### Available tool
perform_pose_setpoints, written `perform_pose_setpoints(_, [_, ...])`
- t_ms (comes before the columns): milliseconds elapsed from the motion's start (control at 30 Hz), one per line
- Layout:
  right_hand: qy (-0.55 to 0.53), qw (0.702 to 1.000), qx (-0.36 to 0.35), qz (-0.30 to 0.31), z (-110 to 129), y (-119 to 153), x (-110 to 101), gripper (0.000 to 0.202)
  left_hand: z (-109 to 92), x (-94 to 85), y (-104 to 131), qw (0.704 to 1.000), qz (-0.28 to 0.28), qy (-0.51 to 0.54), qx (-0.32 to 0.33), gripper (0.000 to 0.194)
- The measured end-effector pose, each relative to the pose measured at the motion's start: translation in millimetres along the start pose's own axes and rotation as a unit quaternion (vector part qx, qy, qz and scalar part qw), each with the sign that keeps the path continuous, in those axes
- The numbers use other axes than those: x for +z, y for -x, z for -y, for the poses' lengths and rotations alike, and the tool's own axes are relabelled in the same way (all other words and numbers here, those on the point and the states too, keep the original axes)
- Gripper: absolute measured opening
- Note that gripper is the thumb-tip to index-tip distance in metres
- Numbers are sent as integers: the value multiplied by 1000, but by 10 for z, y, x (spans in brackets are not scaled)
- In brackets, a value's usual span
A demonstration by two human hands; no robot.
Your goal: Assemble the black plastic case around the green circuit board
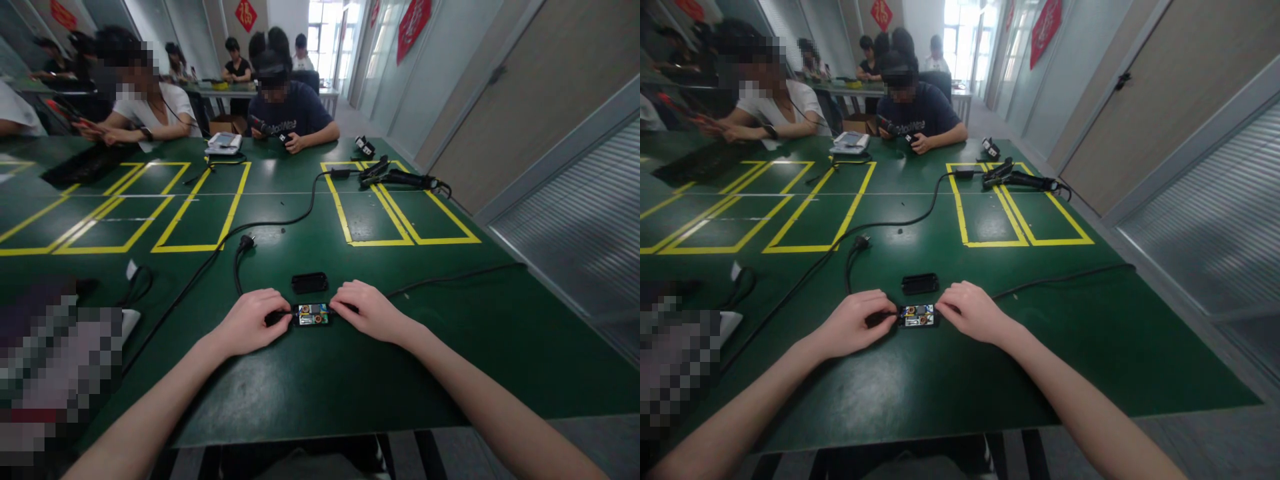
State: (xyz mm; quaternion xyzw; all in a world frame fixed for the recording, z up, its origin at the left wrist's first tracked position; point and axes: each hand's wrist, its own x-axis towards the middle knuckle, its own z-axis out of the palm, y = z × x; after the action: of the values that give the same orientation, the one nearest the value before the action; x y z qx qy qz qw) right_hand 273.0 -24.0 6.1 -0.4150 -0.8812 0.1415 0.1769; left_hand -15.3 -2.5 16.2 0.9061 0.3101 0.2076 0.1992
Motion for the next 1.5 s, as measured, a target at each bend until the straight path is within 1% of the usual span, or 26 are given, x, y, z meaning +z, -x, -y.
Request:
perform_pose_setpoints(467, [3,998,69,11,85,-13,31,17,23,6,2,1000,1,15,-14,15])
perform_pose_setpoints(700, [8,997,75,18,102,-18,9,15,19,11,7,1000,-6,22,-14,15])
perform_pose_setpoints(867, [7,997,74,19,102,-36,-18,11,16,51,-10,1000,-2,8,-29,26])
perform_pose_setpoints(933, [3,997,76,18,95,-41,-17,9,17,68,-18,999,-7,-1,-36,27])
perform_pose_setpoints(1033, [15,995,103,7,84,-39,-5,8,25,87,-22,998,-22,-3,-61,22])
perform_pose_setpoints(1100, [32,991,127,-14,79,-33,5,11,38,94,-18,996,-35,-6,-79,21])
perform_pose_setpoints(1167, [44,989,136,-45,73,-26,16,16,56,102,-10,995,-45,-25,-81,32])
perform_pose_setpoints(1267, [42,989,113,-84,52,-19,37,32,82,125,6,995,-27,-71,-58,50])
perform_pose_setpoints(1333, [38,992,82,-90,24,-16,59,42,92,147,16,995,-2,-88,-42,59])
perform_pose_setpoints(1367, [34,993,65,-89,6,-13,72,44,94,158,20,995,8,-89,-35,64])
perform_pose_setpoints(1433, [12,995,33,-89,-31,-8,96,38,93,175,25,996,13,-80,-26,67])
perform_pose_setpoints(1500, [-28,995,12,-93,-63,-4,111,26,84,179,25,998,5,-64,-20,59])
